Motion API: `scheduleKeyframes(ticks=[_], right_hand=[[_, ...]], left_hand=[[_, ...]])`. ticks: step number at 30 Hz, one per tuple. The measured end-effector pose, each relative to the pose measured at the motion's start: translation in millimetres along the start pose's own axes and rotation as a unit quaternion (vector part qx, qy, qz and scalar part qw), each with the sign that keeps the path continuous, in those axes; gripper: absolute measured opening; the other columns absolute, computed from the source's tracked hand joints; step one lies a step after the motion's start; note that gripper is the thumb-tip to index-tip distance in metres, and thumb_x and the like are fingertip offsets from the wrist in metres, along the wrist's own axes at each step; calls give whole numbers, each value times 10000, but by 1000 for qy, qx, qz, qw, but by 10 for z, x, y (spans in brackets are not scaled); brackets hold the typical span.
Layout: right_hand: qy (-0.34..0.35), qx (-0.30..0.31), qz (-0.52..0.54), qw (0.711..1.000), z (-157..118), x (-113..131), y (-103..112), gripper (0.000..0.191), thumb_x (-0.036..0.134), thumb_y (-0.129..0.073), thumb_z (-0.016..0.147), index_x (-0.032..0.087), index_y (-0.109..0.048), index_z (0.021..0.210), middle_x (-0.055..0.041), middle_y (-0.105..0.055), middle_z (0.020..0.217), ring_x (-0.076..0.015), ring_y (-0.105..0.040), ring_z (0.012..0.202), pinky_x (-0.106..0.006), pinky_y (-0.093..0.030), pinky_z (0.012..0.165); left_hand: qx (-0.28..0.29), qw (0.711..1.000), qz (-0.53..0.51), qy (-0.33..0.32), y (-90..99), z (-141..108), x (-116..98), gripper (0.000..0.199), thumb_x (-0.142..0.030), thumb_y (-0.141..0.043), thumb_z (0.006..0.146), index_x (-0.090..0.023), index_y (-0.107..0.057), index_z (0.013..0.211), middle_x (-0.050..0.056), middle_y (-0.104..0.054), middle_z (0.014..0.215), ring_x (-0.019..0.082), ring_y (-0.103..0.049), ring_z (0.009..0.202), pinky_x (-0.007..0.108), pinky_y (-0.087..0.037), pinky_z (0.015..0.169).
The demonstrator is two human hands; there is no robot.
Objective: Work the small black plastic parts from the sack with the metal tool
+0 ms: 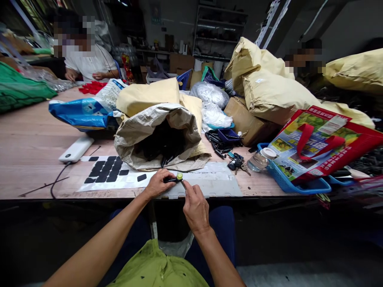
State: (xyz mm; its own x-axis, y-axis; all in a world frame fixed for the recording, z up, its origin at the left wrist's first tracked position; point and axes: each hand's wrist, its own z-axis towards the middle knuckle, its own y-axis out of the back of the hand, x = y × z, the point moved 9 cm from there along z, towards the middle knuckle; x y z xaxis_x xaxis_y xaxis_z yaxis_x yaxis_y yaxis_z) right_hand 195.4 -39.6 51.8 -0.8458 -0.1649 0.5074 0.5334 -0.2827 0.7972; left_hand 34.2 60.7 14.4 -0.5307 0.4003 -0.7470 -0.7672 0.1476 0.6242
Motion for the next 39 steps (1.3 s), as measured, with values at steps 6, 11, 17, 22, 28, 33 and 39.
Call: scheduleKeyframes(ticks=[6, 11, 17, 22, 28, 33, 39], right_hand=[[-70, -68, -55, 994, 292, -420, 278, 405, 265, -432, 1013, 266, -616, 1374, -57, -647, 1076, -187, -593, 1018, -269, -438, 854], [-150, -31, -177, 972, 684, -983, 265, 393, 198, -499, 959, 252, -684, 1301, -81, -625, 1018, -212, -529, 971, -304, -370, 811], [-180, -61, -238, 952, 810, -1092, 139, 368, 234, -515, 963, 283, -667, 1295, -88, -595, 1069, -223, -500, 971, -333, -307, 774], [-159, -70, -262, 949, 799, -1023, 104, 361, 244, -476, 980, 269, -635, 1303, -94, -574, 1075, -234, -495, 983, -342, -294, 754], [-157, -66, -261, 950, 806, -1048, 103, 374, 245, -452, 982, 243, -617, 1318, -113, -570, 1086, -249, -495, 1001, -352, -307, 760], [-155, -61, -258, 952, 808, -1043, 99, 375, 233, -472, 965, 235, -612, 1313, -122, -568, 1093, -254, -491, 1010, -357, -321, 772], [-155, -61, -261, 951, 807, -1041, 105, 366, 232, -459, 970, 231, -614, 1302, -118, -565, 1080, -253, -492, 994, -357, -329, 787]], left_hand=[[14, 999, 40, 3, 9, 2, -78, 217, -233, -735, 758, -231, -706, 974, 19, -688, 960, 227, -578, 967, 339, -447, 861], [16, 999, 49, 5, 32, -9, -124, 305, -229, -726, 732, -234, -678, 1033, 12, -673, 946, 227, -574, 941, 343, -448, 843], [15, 998, 55, -5, -5, -11, -94, 312, -237, -754, 731, -237, -691, 1037, 12, -671, 964, 225, -577, 956, 342, -452, 855], [9, 997, 75, -15, 6, 1, -154, 171, -351, -682, 882, -230, -715, 999, 42, -668, 950, 234, -569, 951, 366, -449, 860], [144, 983, 11, -111, -402, -704, -668, 311, -419, -474, 1020, -256, -681, 1185, 76, -711, 1024, 225, -627, 957, 370, -440, 907], [309, 945, 18, 103, -1315, -1684, -2, 304, -453, -511, 966, -289, -700, 1140, 55, -747, 1049, 248, -684, 994, 348, -479, 863], [315, 888, 79, 325, -1669, -1916, 786, 324, -443, -523, 934, -246, -724, 1095, 92, -756, 1110, 292, -688, 1100, 370, -490, 884]])
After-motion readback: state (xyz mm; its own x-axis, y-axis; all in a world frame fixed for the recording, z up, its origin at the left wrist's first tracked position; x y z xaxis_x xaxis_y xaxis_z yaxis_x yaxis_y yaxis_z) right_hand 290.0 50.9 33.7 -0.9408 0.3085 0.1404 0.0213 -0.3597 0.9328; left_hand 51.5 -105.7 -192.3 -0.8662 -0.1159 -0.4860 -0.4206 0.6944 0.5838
